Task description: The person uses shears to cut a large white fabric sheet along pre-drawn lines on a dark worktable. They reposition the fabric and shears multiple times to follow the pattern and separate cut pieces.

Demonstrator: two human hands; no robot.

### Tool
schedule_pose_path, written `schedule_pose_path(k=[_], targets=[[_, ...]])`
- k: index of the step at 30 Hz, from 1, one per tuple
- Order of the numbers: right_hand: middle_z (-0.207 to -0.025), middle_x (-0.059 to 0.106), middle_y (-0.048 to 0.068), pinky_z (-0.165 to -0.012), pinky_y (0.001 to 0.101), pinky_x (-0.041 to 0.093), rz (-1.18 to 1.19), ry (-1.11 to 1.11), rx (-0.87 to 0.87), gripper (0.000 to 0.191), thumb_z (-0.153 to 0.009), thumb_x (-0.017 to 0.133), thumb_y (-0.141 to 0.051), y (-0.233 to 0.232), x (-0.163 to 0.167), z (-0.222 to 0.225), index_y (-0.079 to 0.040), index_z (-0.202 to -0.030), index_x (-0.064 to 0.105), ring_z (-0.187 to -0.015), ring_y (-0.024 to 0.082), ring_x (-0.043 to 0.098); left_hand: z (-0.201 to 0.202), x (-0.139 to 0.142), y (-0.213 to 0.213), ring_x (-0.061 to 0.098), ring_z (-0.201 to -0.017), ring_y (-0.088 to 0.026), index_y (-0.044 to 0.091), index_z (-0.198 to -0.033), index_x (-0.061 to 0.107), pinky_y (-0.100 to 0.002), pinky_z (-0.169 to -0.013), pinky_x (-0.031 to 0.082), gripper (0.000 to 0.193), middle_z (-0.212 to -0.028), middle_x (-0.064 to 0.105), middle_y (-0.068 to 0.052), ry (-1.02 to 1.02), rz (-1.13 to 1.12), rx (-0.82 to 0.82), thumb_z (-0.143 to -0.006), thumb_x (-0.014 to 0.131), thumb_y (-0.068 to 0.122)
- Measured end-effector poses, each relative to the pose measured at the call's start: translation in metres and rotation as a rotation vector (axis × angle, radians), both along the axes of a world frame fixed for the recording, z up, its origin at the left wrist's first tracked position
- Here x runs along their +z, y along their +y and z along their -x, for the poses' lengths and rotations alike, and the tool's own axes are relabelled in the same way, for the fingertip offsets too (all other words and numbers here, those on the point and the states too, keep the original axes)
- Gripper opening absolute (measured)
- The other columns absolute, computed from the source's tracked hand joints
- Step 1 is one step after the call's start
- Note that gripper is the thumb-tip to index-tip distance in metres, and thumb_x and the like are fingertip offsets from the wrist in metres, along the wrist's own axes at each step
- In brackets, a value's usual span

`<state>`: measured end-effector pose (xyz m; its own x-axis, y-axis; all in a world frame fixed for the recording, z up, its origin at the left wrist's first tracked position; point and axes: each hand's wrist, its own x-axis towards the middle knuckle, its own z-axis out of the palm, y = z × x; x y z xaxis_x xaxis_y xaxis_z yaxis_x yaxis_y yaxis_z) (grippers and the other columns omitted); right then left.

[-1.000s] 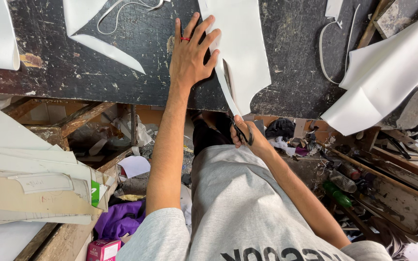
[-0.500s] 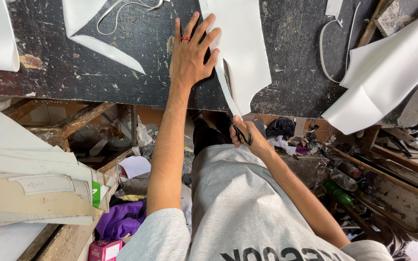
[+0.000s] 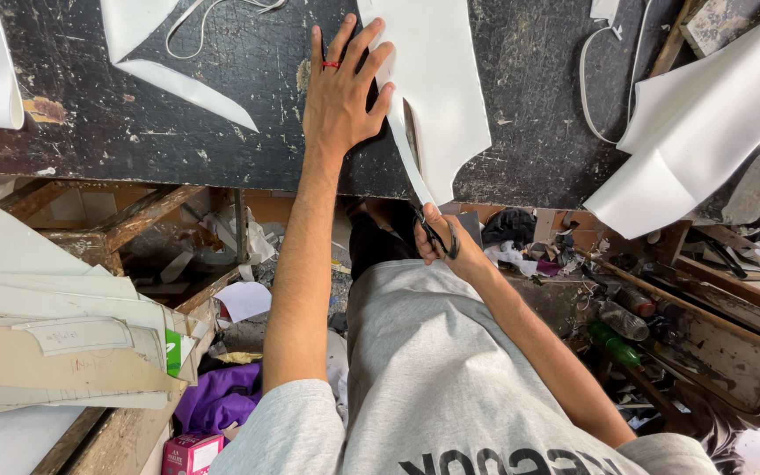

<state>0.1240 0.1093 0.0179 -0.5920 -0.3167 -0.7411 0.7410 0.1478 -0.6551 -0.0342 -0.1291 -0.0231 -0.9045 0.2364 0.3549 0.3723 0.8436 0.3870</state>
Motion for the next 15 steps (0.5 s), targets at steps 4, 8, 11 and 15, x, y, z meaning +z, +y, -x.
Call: schedule_pose_path(k=[4, 8, 11, 15], targets=[[-0.051, 0.043, -0.001, -0.042, 0.0292, 0.043, -0.042, 0.004, 0.007, 0.067, -0.086, 0.053, -0.078, 0.001, 0.002, 0.001, -0.014, -0.063, 0.050, -0.044, 0.012, 0.045, -0.001, -0.001, 0.001, 0.022, -0.154, -0.026, 0.024, -0.145, 0.053, -0.063, -0.127, 0.012, 0.045, -0.163, 0.035, 0.001, 0.005, 0.001, 0.000, -0.105, 0.067, 0.040], [-0.051, 0.045, 0.000, -0.041, 0.0289, 0.044, -0.086, 0.035, 0.023, 0.065, -0.084, 0.057, -0.075, 0.001, 0.010, 0.004, -0.013, -0.063, 0.053, -0.043, 0.013, 0.048, -0.001, 0.001, 0.001, 0.023, -0.154, -0.026, 0.024, -0.144, 0.054, -0.062, -0.128, 0.012, 0.044, -0.163, 0.035, 0.002, 0.005, 0.004, 0.001, -0.105, 0.066, 0.040], [-0.051, 0.048, 0.000, -0.042, 0.0275, 0.045, -0.088, 0.057, 0.040, 0.066, -0.085, 0.053, -0.076, -0.001, 0.015, 0.007, -0.013, -0.065, 0.056, -0.044, 0.012, 0.051, 0.001, 0.003, 0.000, 0.024, -0.154, -0.027, 0.023, -0.144, 0.054, -0.063, -0.127, 0.012, 0.043, -0.163, 0.036, 0.001, -0.018, 0.002, -0.001, -0.105, 0.064, 0.038], [-0.051, 0.049, 0.000, -0.043, 0.0263, 0.046, -0.050, 0.026, -0.014, 0.069, -0.085, 0.048, -0.078, -0.007, 0.014, 0.013, -0.013, -0.066, 0.058, -0.044, 0.011, 0.052, 0.000, 0.004, 0.002, 0.027, -0.153, -0.025, 0.023, -0.143, 0.054, -0.063, -0.127, 0.013, 0.038, -0.161, 0.039, 0.002, -0.038, -0.028, 0.006, -0.107, 0.056, 0.035]])
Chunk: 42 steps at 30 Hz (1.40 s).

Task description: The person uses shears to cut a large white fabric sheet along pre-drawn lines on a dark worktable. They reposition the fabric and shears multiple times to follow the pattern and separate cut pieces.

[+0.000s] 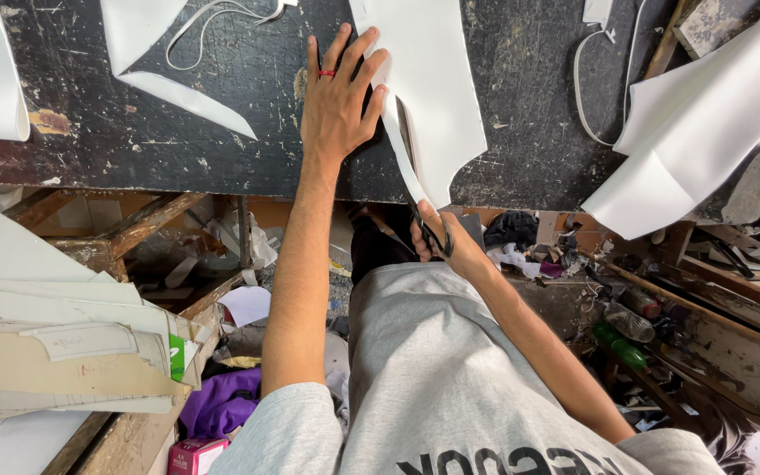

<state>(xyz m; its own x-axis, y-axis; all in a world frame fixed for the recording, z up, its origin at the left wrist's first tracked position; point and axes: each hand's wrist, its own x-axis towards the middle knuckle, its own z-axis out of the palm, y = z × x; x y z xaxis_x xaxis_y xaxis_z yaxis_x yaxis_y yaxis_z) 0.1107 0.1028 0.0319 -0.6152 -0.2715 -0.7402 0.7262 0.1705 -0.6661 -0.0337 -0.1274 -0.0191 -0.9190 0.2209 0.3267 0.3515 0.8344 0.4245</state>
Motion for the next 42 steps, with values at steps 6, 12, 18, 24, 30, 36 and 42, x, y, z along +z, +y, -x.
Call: schedule_pose_path(k=[6, 12, 18, 24, 30, 36, 42], targets=[[-0.053, 0.047, 0.002, -0.044, 0.0303, 0.046, -0.003, -0.024, 0.037, 0.067, -0.086, 0.056, -0.074, -0.003, 0.002, 0.012, -0.010, -0.065, 0.054, -0.046, 0.014, 0.050, 0.003, 0.004, 0.001, 0.029, -0.153, -0.023, 0.020, -0.143, 0.053, -0.060, -0.129, 0.015, 0.036, -0.160, 0.043, 0.004, -0.032, 0.006, 0.016, -0.109, 0.046, 0.028], [-0.053, 0.051, 0.003, -0.047, 0.0310, 0.045, -0.007, 0.027, 0.063, 0.068, -0.088, 0.055, -0.072, 0.000, 0.021, 0.025, -0.008, -0.066, 0.056, -0.047, 0.016, 0.051, 0.005, 0.006, 0.003, 0.030, -0.154, -0.024, 0.019, -0.142, 0.052, -0.058, -0.130, 0.013, 0.035, -0.159, 0.043, 0.005, -0.059, -0.017, 0.026, -0.108, 0.046, 0.025], [-0.056, 0.053, 0.005, -0.050, 0.0291, 0.044, -0.056, -0.028, 0.085, 0.079, -0.087, 0.039, -0.081, 0.000, 0.024, 0.019, -0.007, -0.069, 0.060, -0.051, 0.015, 0.055, 0.008, -0.004, -0.002, 0.028, -0.153, -0.024, 0.015, -0.142, 0.050, -0.060, -0.129, 0.012, 0.039, -0.161, 0.039, 0.003, -0.083, -0.029, 0.014, -0.104, 0.049, 0.023], [-0.058, 0.053, 0.004, -0.050, 0.0289, 0.041, -0.119, -0.067, 0.087, 0.075, -0.090, 0.044, -0.078, 0.011, 0.026, 0.000, -0.008, -0.070, 0.062, -0.053, 0.015, 0.052, 0.003, 0.002, -0.007, 0.027, -0.154, -0.026, 0.015, -0.139, 0.052, -0.061, -0.129, 0.014, 0.039, -0.161, 0.040, 0.002, -0.132, -0.064, 0.018, -0.101, 0.052, 0.018], [-0.052, 0.056, 0.004, -0.047, 0.0319, 0.043, -0.306, -0.106, 0.314, 0.071, -0.085, 0.049, -0.075, 0.050, 0.039, 0.006, -0.007, -0.066, 0.062, -0.045, 0.016, 0.053, 0.014, 0.021, -0.008, 0.039, -0.145, -0.031, 0.013, -0.131, 0.056, -0.065, -0.123, 0.019, 0.039, -0.151, 0.050, -0.002, -0.100, -0.064, 0.018, -0.092, 0.055, 0.013], [-0.050, 0.052, 0.006, -0.047, 0.0349, 0.037, -0.630, -0.120, 0.258, 0.065, -0.076, 0.065, -0.069, 0.103, 0.084, 0.003, -0.005, -0.069, 0.070, -0.045, 0.018, 0.051, 0.069, 0.040, 0.010, 0.055, -0.123, -0.031, 0.009, -0.132, 0.055, -0.060, -0.116, 0.037, 0.033, -0.135, 0.059, -0.008, -0.170, -0.010, 0.030, -0.101, 0.063, 0.013], [-0.053, 0.052, 0.006, -0.049, 0.0347, 0.038, -0.828, -0.060, 0.004, 0.070, -0.075, 0.066, -0.073, 0.123, 0.093, 0.007, -0.003, -0.070, 0.071, -0.048, 0.017, 0.051, 0.152, 0.067, 0.022, 0.057, -0.126, -0.036, 0.003, -0.130, 0.053, -0.058, -0.103, 0.046, 0.050, -0.136, 0.056, -0.012, 0.020, 0.104, 0.116, -0.084, 0.072, 0.007]])
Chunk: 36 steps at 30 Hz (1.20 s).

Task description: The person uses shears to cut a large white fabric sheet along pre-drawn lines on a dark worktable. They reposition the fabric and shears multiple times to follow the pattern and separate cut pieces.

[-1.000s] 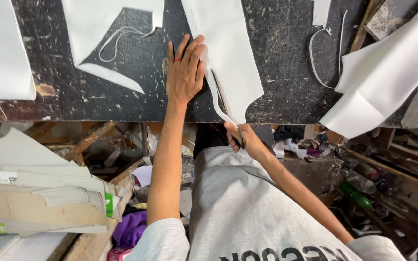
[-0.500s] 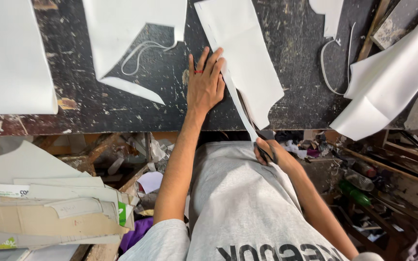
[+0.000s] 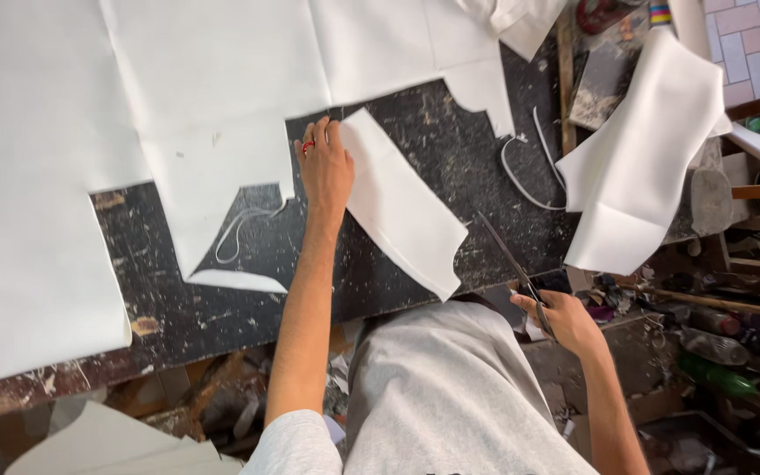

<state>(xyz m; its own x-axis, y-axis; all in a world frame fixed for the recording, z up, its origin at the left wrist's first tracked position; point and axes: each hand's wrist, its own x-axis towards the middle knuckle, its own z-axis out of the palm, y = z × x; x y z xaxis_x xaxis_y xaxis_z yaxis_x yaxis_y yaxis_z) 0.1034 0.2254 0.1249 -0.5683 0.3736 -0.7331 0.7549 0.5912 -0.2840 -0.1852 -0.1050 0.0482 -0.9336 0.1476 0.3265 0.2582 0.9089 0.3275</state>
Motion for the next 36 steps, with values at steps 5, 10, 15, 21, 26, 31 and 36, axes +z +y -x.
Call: schedule_pose_path(k=[5, 10, 15, 21, 26, 31, 36], targets=[[-0.052, 0.057, 0.004, -0.047, 0.0334, 0.042, 0.092, 0.062, -0.102, 0.067, -0.073, 0.070, -0.069, 0.015, -0.023, -0.003, -0.002, -0.067, 0.067, -0.047, 0.016, 0.056, 0.023, 0.019, 0.012, 0.056, -0.124, -0.042, 0.003, -0.140, 0.049, -0.054, -0.099, 0.052, 0.060, -0.140, 0.053, -0.015, -0.332, 0.113, 0.031, -0.085, 0.075, 0.004], [-0.052, 0.052, 0.003, -0.045, 0.0329, 0.040, 0.145, 0.068, -0.107, 0.066, -0.073, 0.070, -0.070, 0.024, -0.036, -0.005, -0.004, -0.066, 0.067, -0.047, 0.015, 0.052, 0.054, 0.037, 0.032, 0.060, -0.121, -0.040, 0.005, -0.137, 0.049, -0.057, -0.097, 0.048, 0.074, -0.128, 0.064, -0.019, -0.548, 0.380, 0.060, -0.072, 0.085, 0.012], [-0.051, 0.052, 0.002, -0.046, 0.0324, 0.038, 0.170, 0.033, -0.086, 0.067, -0.074, 0.067, -0.073, 0.037, -0.038, 0.005, -0.006, -0.065, 0.067, -0.046, 0.015, 0.052, 0.076, 0.046, 0.037, 0.067, -0.110, -0.034, 0.007, -0.141, 0.048, -0.055, -0.099, 0.046, 0.080, -0.114, 0.073, -0.014, -0.735, 0.443, -0.015, -0.070, 0.084, 0.015], [-0.049, 0.052, 0.002, -0.046, 0.0309, 0.040, 0.205, 0.059, -0.055, 0.069, -0.072, 0.067, -0.075, 0.060, -0.047, 0.009, -0.007, -0.062, 0.064, -0.044, 0.015, 0.053, 0.084, 0.055, 0.046, 0.072, -0.094, -0.030, 0.008, -0.113, 0.074, -0.039, -0.080, 0.057, 0.045, -0.107, 0.073, -0.016, -0.968, 0.398, -0.266, -0.070, 0.079, 0.019], [-0.046, 0.051, 0.002, -0.044, 0.0309, 0.039, 0.216, 0.058, -0.036, 0.071, -0.071, 0.065, -0.077, 0.079, -0.049, 0.009, -0.007, -0.061, 0.064, -0.040, 0.015, 0.052, 0.083, 0.112, 0.056, 0.065, -0.077, -0.021, 0.004, -0.105, 0.073, -0.038, -0.065, 0.050, 0.036, -0.090, 0.073, -0.013, -1.212, 0.070, -0.439, -0.073, 0.071, 0.020], [-0.045, 0.049, 0.002, -0.042, 0.0317, 0.038, 0.224, 0.035, -0.010, 0.072, -0.071, 0.065, -0.078, 0.090, -0.049, 0.013, -0.007, -0.060, 0.062, -0.037, 0.015, 0.050, 0.087, 0.207, 0.048, 0.064, -0.087, -0.017, 0.013, -0.099, 0.069, -0.029, -0.078, 0.053, 0.016, -0.093, 0.071, -0.007, -1.144, -0.297, -0.398, -0.083, 0.069, 0.015], [-0.045, 0.053, 0.002, -0.042, 0.0324, 0.043, 0.233, 0.054, -0.005, 0.071, -0.068, 0.066, -0.077, 0.093, -0.046, 0.017, -0.006, -0.059, 0.064, -0.039, 0.015, 0.054, 0.052, 0.218, -0.023, 0.065, -0.097, -0.020, 0.004, -0.112, 0.065, -0.032, -0.083, 0.056, 0.023, -0.103, 0.065, -0.013, -0.694, -1.141, -0.331, -0.091, 0.069, 0.012]])
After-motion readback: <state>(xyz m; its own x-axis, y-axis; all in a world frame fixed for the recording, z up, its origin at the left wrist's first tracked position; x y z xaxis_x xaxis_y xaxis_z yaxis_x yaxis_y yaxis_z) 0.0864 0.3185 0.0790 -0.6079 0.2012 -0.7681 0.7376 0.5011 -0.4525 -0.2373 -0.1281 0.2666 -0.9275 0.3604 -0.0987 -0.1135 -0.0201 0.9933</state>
